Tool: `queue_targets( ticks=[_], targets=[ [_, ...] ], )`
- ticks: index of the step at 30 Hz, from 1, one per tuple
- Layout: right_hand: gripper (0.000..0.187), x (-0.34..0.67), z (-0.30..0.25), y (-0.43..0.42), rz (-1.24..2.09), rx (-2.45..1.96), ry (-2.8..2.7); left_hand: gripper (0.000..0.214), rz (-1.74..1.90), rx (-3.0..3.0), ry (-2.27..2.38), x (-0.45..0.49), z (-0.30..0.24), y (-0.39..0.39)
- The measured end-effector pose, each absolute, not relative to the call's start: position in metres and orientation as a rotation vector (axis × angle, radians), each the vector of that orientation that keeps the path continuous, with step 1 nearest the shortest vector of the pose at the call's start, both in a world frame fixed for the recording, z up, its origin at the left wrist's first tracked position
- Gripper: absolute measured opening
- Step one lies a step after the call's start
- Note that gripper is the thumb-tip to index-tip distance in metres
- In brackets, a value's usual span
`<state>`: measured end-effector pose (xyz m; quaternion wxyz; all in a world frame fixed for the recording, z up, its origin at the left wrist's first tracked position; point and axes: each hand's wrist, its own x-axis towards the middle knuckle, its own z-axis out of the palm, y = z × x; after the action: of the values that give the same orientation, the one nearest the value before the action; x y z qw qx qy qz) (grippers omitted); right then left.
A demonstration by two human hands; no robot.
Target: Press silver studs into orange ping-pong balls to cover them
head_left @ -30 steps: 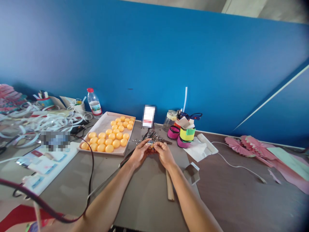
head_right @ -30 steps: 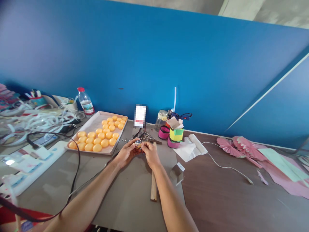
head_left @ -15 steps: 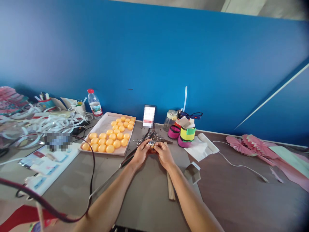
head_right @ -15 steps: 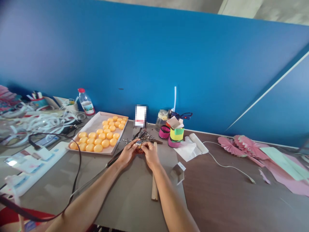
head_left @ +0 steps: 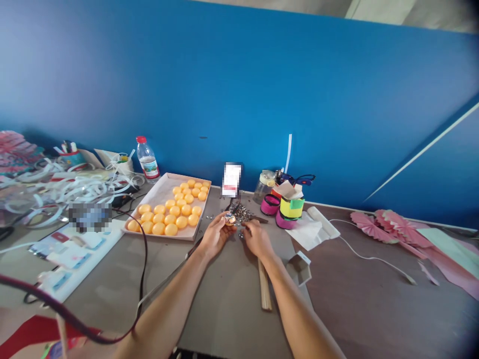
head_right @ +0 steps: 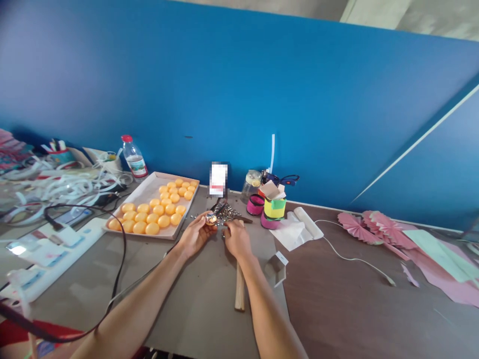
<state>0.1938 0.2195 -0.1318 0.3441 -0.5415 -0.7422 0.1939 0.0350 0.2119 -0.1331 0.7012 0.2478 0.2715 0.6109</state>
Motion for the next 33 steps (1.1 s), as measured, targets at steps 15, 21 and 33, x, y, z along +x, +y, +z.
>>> queue_targets(
  ticks=[15, 21, 33],
  targets=[
    [0.018, 0.186, -0.132, 0.213, 0.301, -1.408, -1.949, 0.034, 1.339, 0.551, 0.611, 0.036, -0.131, 0.210],
    [0.014, 0.185, -0.134, 0.219, 0.802, -1.162, -1.479, 0.039, 1.308, 0.583, 0.611, 0.036, -0.130, 0.209],
    [0.024, 0.180, -0.135, 0.222, 1.225, -0.959, -1.118, 0.039, 1.246, 0.581, 0.622, 0.036, -0.125, 0.206]
  ],
)
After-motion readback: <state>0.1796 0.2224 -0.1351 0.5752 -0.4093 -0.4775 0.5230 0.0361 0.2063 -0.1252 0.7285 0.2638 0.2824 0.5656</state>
